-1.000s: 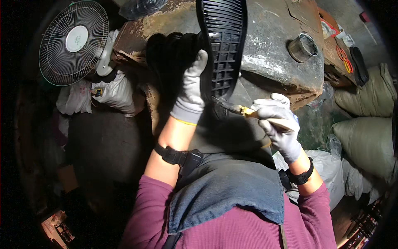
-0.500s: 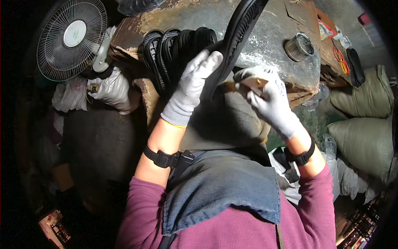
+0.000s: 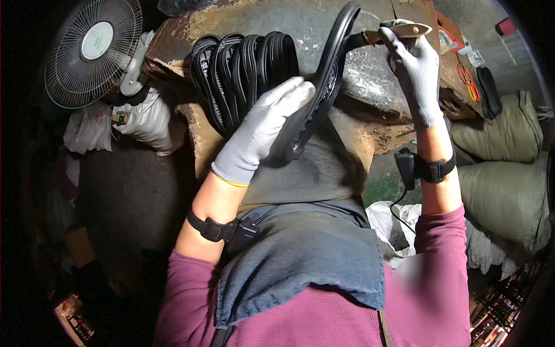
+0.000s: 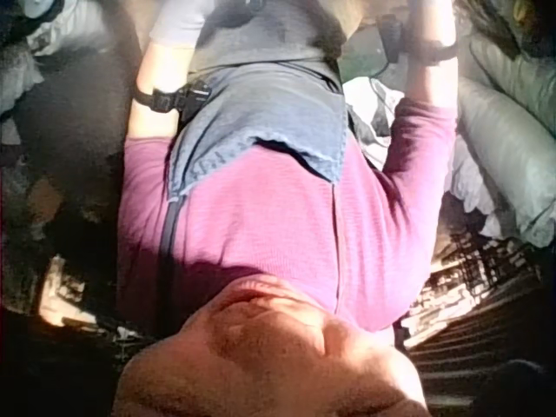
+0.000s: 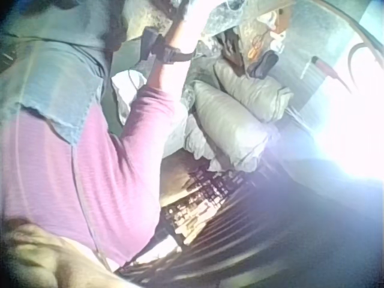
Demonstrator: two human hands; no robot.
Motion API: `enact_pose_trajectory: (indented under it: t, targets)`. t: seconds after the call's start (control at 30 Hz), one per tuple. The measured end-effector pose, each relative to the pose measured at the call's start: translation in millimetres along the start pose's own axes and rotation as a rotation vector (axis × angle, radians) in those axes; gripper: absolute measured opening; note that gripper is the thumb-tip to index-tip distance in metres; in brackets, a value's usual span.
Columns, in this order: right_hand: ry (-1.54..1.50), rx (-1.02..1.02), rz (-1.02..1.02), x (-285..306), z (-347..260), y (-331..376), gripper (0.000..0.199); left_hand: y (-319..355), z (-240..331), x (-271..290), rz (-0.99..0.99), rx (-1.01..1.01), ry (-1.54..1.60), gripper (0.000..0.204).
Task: Apply glue to the bottom of shoe soles using a brush.
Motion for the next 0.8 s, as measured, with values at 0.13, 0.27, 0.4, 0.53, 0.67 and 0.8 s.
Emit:
enact_pose_trajectory:
  t: [0.13,0.27,0.4,0.53,0.67,0.8]
  targets:
    - [-0.053,-0.037,0.060,-10.4,-4.3,-14.8,0.031,9.3,-2.1,5.7,-0.171,0.031,0.226,0.040]
    - [-0.166,0.279,0.140,-23.8,-39.3,-17.5,0.025,18.6,8.9,24.2,-0.102,0.040,0.423,0.051]
    - [-0.754,0.236,0.120,-36.8,-60.6,-8.0,0.013,17.8,39.6,-2.8,-0.337,0.052,0.665,0.065]
    - [-0.523,0.235,-0.028,-72.9,-92.8,18.0,0.012,15.4,50.3,-4.3,-0.106,-0.025,0.652,0.046]
    - [-0.294,0.437,0.020,-68.8,-122.3,60.5,0.016,7.7,56.1,0.3,-0.181,-0.163,0.773,0.038]
    - [-0.265,0.529,-0.076,-65.2,-145.7,82.4,0.025,-0.8,45.4,12.5,-0.274,-0.030,0.799,0.046]
Point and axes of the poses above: each hand's wrist, its own y-axis away from the middle knuckle, its own x-axis out of the back of the hand, z = x × y, the point moved 9 cm from there along -y, towards the middle knuckle
